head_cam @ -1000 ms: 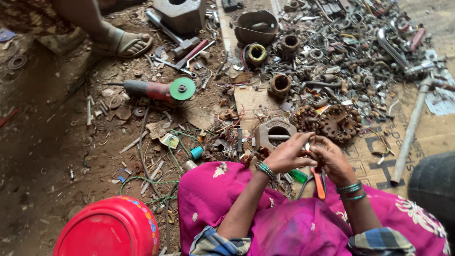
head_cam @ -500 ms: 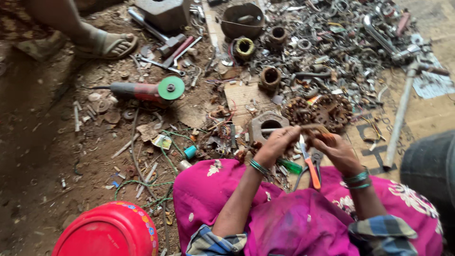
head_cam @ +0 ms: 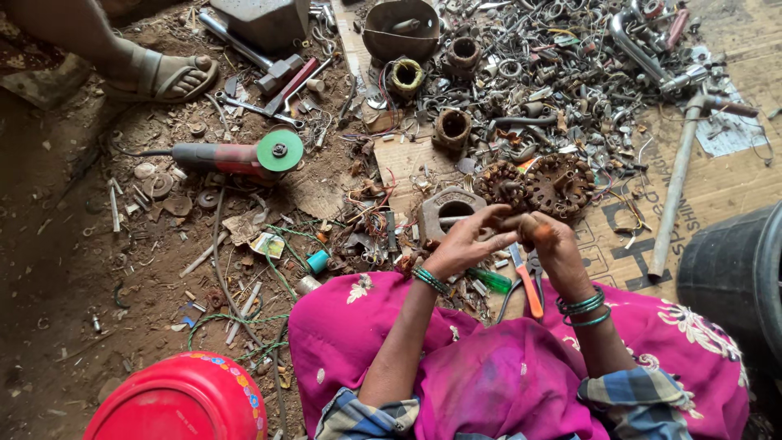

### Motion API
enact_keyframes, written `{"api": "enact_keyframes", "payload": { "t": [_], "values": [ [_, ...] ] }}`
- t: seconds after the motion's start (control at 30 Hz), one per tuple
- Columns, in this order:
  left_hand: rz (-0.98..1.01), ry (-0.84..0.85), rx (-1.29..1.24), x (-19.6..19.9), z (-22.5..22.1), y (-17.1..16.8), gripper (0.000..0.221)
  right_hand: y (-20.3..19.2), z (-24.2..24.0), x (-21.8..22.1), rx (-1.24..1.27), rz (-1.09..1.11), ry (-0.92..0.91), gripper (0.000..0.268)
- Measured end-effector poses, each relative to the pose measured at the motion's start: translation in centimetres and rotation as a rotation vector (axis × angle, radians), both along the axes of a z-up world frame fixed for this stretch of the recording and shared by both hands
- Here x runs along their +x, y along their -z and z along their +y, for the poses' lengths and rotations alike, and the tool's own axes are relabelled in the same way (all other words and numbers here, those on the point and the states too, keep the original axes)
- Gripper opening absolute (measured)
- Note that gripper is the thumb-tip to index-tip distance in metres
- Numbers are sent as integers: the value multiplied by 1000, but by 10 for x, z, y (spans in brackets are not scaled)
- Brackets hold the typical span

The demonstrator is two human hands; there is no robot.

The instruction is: The person sits on the ground and strips copper wire from motor stator components using pliers. They pull and twist the wire to separate it from the metal frame and place the extracted copper into a nearby container.

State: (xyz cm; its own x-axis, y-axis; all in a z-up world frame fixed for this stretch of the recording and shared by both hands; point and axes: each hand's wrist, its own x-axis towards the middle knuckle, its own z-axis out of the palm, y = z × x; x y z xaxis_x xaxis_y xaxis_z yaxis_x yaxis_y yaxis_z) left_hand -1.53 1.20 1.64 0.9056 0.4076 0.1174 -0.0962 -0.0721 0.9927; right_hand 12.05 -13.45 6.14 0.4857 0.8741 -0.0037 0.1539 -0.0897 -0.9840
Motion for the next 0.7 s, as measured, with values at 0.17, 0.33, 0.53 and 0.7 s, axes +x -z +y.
{"api": "enact_keyframes", "payload": {
  "t": [0.17,0.33,0.53,0.7],
  "values": [
    [-121,-34,56,2,-8,-9,42,0,-3,-3,-8,-116,-88,33],
    [-189,-79,-113,6,-13,-4,39,6,-1,-3,-41,-1,-11,31],
    [44,-309,-221,18,-13,25,37,19,3,-12,-121,-4,11,39],
    [-47,-365,17,23,-12,35,46,25,2,-16,-168,64,50,39]
  ]
}}
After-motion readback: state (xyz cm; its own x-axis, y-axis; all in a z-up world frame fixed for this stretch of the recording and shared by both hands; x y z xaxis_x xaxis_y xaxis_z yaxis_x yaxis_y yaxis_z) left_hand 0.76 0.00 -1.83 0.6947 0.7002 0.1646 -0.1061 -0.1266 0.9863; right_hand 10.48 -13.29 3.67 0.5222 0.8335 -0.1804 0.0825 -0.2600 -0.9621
